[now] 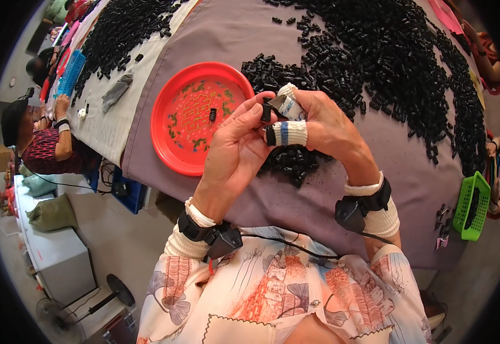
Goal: Assembling small black plastic components by hand at a workstation.
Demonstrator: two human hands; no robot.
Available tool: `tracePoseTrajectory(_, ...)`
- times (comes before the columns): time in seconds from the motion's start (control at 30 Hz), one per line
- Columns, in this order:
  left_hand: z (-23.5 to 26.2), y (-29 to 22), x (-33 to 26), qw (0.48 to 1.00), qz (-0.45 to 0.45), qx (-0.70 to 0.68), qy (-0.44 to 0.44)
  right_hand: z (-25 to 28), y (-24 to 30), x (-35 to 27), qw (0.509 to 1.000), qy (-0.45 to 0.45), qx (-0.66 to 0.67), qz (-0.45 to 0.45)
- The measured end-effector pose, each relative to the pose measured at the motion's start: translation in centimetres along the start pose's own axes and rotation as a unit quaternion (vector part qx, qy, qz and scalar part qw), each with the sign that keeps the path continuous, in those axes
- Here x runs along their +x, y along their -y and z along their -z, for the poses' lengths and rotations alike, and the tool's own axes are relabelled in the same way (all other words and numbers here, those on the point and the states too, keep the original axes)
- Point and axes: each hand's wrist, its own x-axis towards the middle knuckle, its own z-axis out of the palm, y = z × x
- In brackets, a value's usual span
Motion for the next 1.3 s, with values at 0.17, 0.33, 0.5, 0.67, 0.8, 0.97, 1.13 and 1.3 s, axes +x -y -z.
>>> tracePoseTrajectory(0.17, 0.1, 0.2, 0.0, 0.999, -0.007, 0.020, -0.047, 0.0, 0.4, 0.0, 1.000, -0.006, -0.020, -0.022)
tracePoseTrajectory(0.33, 0.6, 0.2, 0.0, 0.999, -0.012, 0.018, -0.032, -0.2, 0.0, 0.0, 1.000, -0.008, -0.017, -0.020)
tracePoseTrajectory(0.5, 0.6, 0.3, 0.1, 0.999, -0.017, 0.033, -0.028, -0.2, -0.2, 0.1, 0.999, -0.016, -0.029, -0.011)
tracePoseTrajectory(0.67, 0.9, 0.1, 0.2, 0.999, -0.008, 0.021, -0.031, -0.2, 0.1, -0.1, 0.998, -0.016, -0.047, -0.034)
tracePoseTrajectory(0.8, 1.2, 0.1, 0.3, 1.000, -0.003, 0.003, -0.007, -0.3, 0.1, -0.1, 0.999, -0.011, -0.041, -0.029)
tracePoseTrajectory(0.97, 1.2, 0.2, 0.3, 1.000, -0.002, -0.001, 0.007, -0.3, -0.1, -0.2, 0.998, -0.007, -0.042, -0.039)
tracePoseTrajectory(1.13, 1.5, 0.1, 0.4, 0.999, 0.001, 0.011, 0.032, -0.4, -0.6, -0.1, 0.999, -0.006, -0.037, -0.013)
tracePoseTrajectory(1.3, 1.2, 0.2, 0.3, 0.999, -0.008, 0.048, 0.015, -0.5, -1.0, -0.1, 0.999, -0.010, -0.049, 0.017)
